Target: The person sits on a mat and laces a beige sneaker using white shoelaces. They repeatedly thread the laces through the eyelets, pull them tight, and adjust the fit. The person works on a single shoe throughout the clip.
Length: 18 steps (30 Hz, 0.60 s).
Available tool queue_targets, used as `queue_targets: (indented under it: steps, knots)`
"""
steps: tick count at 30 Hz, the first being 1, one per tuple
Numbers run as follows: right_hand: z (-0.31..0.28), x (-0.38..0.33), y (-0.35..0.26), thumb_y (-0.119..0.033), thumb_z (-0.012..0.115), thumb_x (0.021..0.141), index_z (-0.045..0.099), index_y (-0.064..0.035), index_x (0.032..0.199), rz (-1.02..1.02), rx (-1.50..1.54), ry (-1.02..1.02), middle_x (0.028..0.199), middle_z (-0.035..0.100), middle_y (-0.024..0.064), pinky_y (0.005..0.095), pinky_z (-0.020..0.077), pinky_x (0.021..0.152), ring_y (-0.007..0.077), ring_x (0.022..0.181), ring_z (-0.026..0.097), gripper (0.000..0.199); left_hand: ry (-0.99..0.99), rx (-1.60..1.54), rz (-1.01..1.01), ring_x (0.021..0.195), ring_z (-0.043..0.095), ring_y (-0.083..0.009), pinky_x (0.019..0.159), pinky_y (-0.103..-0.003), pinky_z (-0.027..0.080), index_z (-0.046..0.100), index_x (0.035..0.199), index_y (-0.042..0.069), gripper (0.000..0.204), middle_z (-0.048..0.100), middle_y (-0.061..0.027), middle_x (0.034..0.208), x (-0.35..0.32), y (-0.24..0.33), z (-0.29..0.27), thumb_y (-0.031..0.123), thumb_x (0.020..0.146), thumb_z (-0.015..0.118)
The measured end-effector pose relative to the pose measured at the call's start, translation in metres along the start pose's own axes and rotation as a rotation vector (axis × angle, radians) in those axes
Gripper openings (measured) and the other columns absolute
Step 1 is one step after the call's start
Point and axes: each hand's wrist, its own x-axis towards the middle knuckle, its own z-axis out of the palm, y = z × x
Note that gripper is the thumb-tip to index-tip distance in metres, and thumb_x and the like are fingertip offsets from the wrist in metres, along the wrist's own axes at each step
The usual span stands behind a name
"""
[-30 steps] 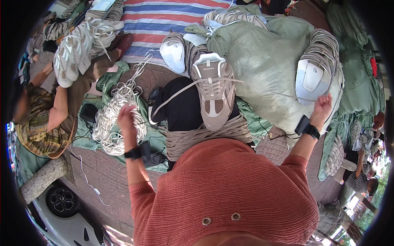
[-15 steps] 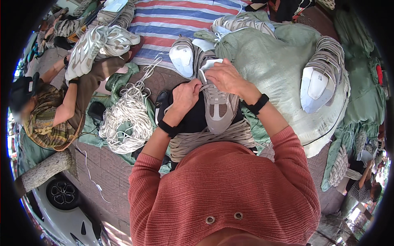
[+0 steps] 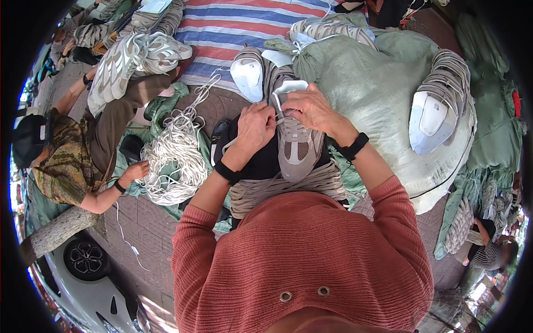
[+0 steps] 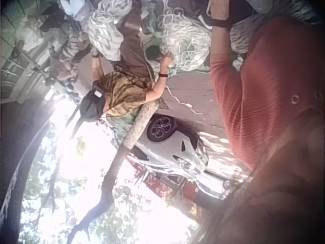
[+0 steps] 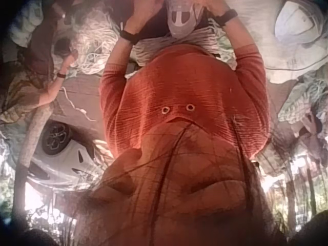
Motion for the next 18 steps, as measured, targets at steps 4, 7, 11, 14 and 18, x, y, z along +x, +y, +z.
queue_targets:
  steps: [4, 7, 11, 14, 18]
  knots:
    - [0.001, 0.001, -0.001, -0.006, 0.073, 0.074, 0.072, -0.0168, 0.093, 0.061, 0.071, -0.025, 0.084, 0.059, -0.0020, 0.0343, 0.0343, 0.083, 0.0166, 0.082, 0.058, 0.022, -0.164, -0.328, -0.217, 0.065, 0.061, -0.0301, 0.059, -0.034, 0.045, 0.065, 0.079, 0.002, 0.005, 0.063, -0.0119, 0.073, 0.008, -0.011, 0.008, 0.007, 0.078, 0.064]
    - [0.002, 0.000, 0.000, -0.006, 0.074, 0.074, 0.072, -0.0170, 0.092, 0.104, 0.117, -0.033, 0.085, 0.059, -0.0016, 0.0338, 0.0354, 0.084, 0.0178, 0.082, 0.057, 0.022, -0.350, -0.518, -0.413, 0.060, 0.058, -0.0211, 0.059, -0.032, 0.044, 0.067, 0.081, 0.000, 0.011, 0.061, -0.0106, 0.066, 0.020, -0.022, 0.007, 0.012, 0.081, 0.066]
    - [0.004, 0.000, -0.002, -0.008, 0.073, 0.076, 0.070, -0.0152, 0.087, 0.155, 0.156, -0.048, 0.086, 0.059, 0.0010, 0.0371, 0.0345, 0.087, 0.0209, 0.081, 0.058, 0.014, -0.425, -0.270, -0.361, 0.062, 0.054, -0.0125, 0.060, -0.031, 0.044, 0.069, 0.084, -0.002, 0.019, 0.057, -0.0060, 0.062, 0.027, -0.017, 0.002, 0.017, 0.084, 0.070]
    - [0.011, 0.003, -0.002, -0.011, 0.074, 0.077, 0.070, -0.0154, 0.084, 0.187, 0.157, -0.042, 0.084, 0.059, 0.0009, 0.0370, 0.0340, 0.088, 0.0208, 0.081, 0.059, 0.010, -0.456, -0.249, -0.383, 0.062, 0.057, -0.0151, 0.062, -0.033, 0.046, 0.069, 0.087, -0.003, 0.022, 0.060, -0.0068, 0.065, 0.027, -0.014, -0.004, 0.019, 0.085, 0.071]
    - [0.014, 0.005, 0.005, -0.013, 0.070, 0.079, 0.069, -0.0142, 0.082, 0.199, 0.142, -0.108, 0.082, 0.059, 0.0001, 0.0365, 0.0347, 0.085, 0.0192, 0.079, 0.058, 0.003, -0.319, -0.486, -0.400, 0.074, 0.063, -0.0327, 0.076, -0.043, 0.048, 0.068, 0.084, 0.001, 0.019, 0.066, -0.0140, 0.083, 0.017, -0.011, -0.011, 0.016, 0.077, 0.077]
